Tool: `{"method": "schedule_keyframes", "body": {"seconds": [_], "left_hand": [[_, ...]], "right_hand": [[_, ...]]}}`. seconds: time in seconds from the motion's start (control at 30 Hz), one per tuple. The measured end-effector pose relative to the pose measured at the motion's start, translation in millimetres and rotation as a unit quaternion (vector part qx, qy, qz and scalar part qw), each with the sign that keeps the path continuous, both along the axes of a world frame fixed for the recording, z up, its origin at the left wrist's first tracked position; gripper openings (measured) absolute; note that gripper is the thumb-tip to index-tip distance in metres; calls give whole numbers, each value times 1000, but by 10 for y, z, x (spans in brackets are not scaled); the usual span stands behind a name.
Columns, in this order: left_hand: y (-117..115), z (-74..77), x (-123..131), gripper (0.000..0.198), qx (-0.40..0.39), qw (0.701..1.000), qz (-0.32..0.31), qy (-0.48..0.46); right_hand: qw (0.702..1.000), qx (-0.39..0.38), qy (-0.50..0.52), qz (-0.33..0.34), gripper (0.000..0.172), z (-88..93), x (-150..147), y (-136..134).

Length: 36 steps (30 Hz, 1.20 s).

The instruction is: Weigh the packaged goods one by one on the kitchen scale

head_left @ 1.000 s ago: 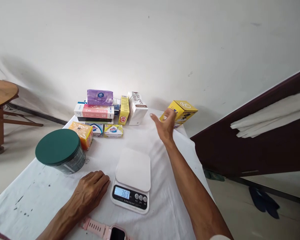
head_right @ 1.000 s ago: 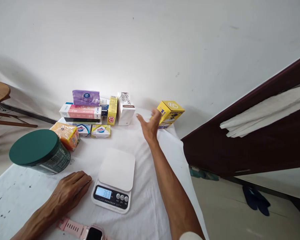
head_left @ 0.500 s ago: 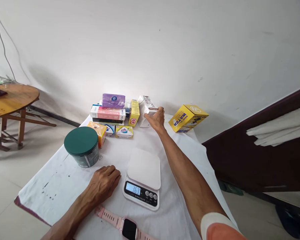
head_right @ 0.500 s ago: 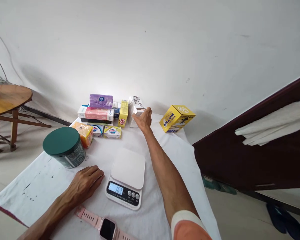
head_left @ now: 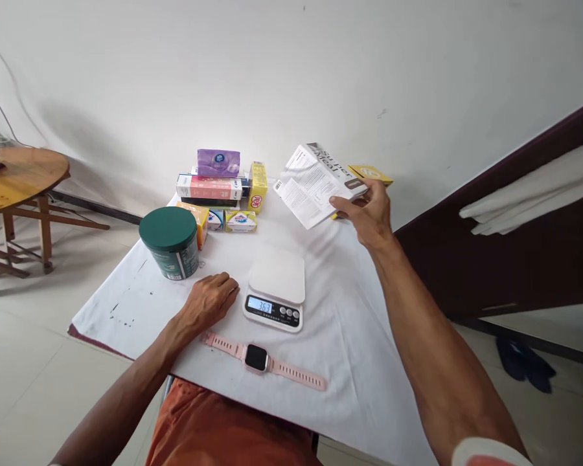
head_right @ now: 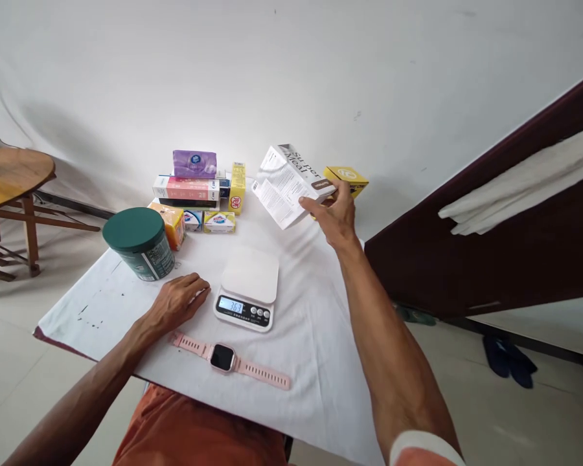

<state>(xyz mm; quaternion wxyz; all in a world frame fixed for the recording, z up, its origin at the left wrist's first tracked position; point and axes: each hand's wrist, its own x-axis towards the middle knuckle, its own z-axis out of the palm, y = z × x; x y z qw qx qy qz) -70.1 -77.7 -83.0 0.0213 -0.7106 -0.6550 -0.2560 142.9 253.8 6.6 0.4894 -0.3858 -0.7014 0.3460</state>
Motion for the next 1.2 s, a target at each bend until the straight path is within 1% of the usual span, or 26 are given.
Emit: {"method": "schedule_keyframes", "body": {"seconds": [0.07, 0.13, 0.23, 0.3, 0.4, 0.5, 0.6, 0.63, 0.7, 0.73, 0.77, 0.8, 0.87, 0.93, 0.97, 1.03, 1.1, 1.2], "left_hand": [[-7, 9, -11, 24, 7, 1000, 1, -3], [-16, 26, -24, 24, 13, 1000, 4, -5], [-31, 54, -37, 23, 16, 1000, 15, -19], [-37, 65, -40, 23, 13, 999, 19, -33], [-39, 64, -41, 23, 5, 999, 23, -39], [-33, 54, -42, 23, -1, 999, 23, -40], [-25, 48, -45, 24, -5, 999, 18, -42], [-24, 46, -47, 24, -7, 999, 17, -41], [-25, 44, -51, 23, -8, 999, 17, -38], [-26, 42, -53, 23, -8, 999, 19, -35], [-27, 40, -55, 23, -8, 999, 21, -33], [-29, 37, -56, 23, -7, 999, 23, -29], [-30, 32, -57, 23, -4, 999, 26, -22], [-31, 30, -52, 23, -3, 1000, 27, -16], [-31, 32, -48, 23, -4, 1000, 25, -15], [-31, 38, -41, 23, -5, 1000, 21, -17], [-31, 46, -36, 22, -2, 1000, 19, -18], [-31, 53, -39, 22, 4, 999, 23, -22]], "right_hand": [[998, -8, -9, 61, 69, 168, 228, -318], [994, -13, -22, 104, 68, 280, 388, -659], [986, -34, -42, 160, 69, 315, 507, -1089], [978, -56, -54, 192, 69, 277, 529, -1273], [970, -77, -67, 219, 70, 193, 528, -1392], [970, -83, -61, 219, 70, 130, 533, -1395], [965, -103, -62, 232, 72, 121, 573, -1372], [962, -112, -65, 239, 76, 122, 593, -1367], [959, -125, -64, 247, 90, 104, 636, -1359], [960, -128, -54, 243, 97, 73, 657, -1354], [964, -130, -34, 229, 100, 21, 675, -1348], [969, -133, -4, 206, 98, -55, 690, -1340], [977, -146, 70, 135, 85, -270, 706, -1326], [976, -171, 122, 57, 73, -534, 705, -1319], [974, -185, 129, 25, 69, -663, 701, -1321], [972, -205, 113, -14, 62, -874, 690, -1331], [974, -203, 101, -26, 57, -999, 682, -1342], [975, -196, 104, -21, 55, -1051, 682, -1343]]}}
